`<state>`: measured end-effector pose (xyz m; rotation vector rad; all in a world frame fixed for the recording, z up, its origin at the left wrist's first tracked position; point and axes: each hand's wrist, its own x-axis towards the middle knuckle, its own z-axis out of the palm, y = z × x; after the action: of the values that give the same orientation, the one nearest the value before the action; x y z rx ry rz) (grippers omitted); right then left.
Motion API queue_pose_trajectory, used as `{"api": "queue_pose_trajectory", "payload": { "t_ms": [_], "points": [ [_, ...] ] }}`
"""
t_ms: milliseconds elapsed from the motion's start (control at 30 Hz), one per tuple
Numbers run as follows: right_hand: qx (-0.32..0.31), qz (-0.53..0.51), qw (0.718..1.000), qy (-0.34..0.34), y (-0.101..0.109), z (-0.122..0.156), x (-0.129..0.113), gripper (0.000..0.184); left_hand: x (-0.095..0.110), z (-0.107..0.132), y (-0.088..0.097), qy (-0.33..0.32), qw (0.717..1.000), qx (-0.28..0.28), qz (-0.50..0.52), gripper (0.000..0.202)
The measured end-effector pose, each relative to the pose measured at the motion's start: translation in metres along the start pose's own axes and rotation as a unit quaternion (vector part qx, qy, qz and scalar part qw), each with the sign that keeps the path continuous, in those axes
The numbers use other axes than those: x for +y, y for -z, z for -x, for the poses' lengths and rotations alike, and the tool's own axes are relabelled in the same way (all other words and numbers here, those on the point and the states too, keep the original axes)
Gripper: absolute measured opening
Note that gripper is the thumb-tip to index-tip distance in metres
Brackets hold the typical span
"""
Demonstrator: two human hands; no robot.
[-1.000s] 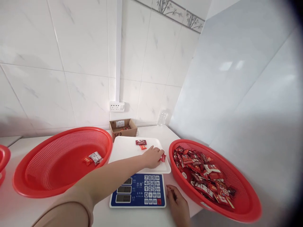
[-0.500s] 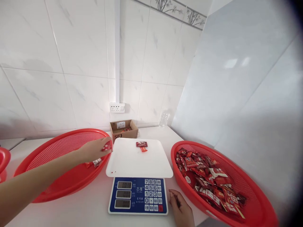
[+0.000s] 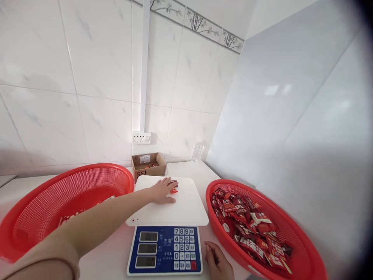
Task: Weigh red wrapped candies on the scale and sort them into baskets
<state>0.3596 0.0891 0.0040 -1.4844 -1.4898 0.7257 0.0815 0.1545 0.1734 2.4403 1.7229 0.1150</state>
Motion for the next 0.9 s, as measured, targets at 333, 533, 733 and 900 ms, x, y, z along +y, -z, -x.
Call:
{"api": "queue_pose_trajectory", "payload": {
  "t_ms": [333, 533, 733, 900],
  "points": [
    [0.014, -0.015, 1.0, 0.006, -0.003, 0.001, -0.003, 0.048, -0.004, -0.006, -0.003, -0.006, 0.999, 0.003, -0.045, 0.033],
    [-0.039, 0.006, 0.999, -0.024, 0.009, 0.0, -0.003, 0.046, -0.026, 0.062, 0.03, 0.134, 0.988, 0.071, 0.002, 0.038],
    [-0.107, 0.035, 0.992, -0.05, 0.019, -0.008, 0.002, 0.046, -0.049, 0.145, 0.053, 0.288, 0.95, 0.11, 0.046, 0.052],
    [-0.074, 0.053, 0.995, -0.028, 0.013, -0.007, -0.002, 0.045, -0.033, 0.201, 0.025, 0.312, 0.941, 0.128, 0.032, 0.06]
  ]
}}
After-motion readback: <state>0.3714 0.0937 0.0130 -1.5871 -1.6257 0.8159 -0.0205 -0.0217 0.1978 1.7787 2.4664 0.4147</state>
